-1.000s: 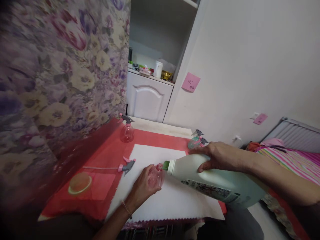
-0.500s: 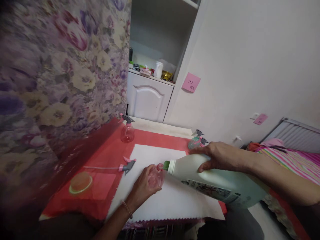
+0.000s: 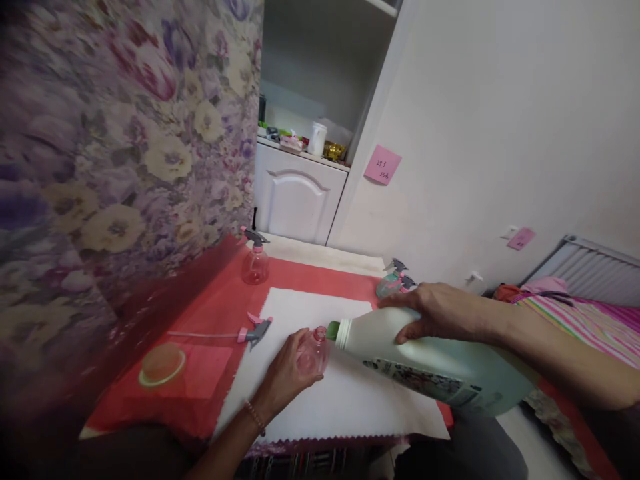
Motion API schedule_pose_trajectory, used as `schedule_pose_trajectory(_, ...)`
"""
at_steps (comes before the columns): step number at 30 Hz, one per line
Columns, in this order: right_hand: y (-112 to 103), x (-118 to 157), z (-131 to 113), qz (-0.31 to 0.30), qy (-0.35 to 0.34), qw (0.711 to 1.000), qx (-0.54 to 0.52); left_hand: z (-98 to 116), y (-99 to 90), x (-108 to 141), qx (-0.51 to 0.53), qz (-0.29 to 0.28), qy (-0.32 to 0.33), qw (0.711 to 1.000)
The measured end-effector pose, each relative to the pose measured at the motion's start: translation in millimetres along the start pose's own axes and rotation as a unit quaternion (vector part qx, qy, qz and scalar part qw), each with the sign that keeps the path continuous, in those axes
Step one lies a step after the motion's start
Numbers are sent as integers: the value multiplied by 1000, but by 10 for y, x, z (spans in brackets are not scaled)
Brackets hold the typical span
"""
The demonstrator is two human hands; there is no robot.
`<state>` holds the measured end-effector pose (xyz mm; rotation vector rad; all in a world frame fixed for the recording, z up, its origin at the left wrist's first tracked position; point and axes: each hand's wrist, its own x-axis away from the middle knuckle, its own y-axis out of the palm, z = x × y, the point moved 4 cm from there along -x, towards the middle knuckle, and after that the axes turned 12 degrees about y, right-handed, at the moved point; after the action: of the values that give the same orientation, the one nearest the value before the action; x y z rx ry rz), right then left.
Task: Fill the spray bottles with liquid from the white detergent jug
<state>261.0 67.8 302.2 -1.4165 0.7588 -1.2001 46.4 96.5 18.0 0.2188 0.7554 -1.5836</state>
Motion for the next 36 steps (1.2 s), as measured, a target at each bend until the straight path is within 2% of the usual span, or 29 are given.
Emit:
schedule_pose_trajectory(16,-10,-3,1,9,0,1000,-5,36,-21,-9,1,0,-9,1000)
schedule_pose_trajectory(28,13,-30,60,11,-2,1000,-22,-19,-4,-2,9,3,-7,1000)
schedule_pose_trajectory(36,76,-24,109,-7,-11,998,-61,-8,-11,-1,14,7,-13,1000)
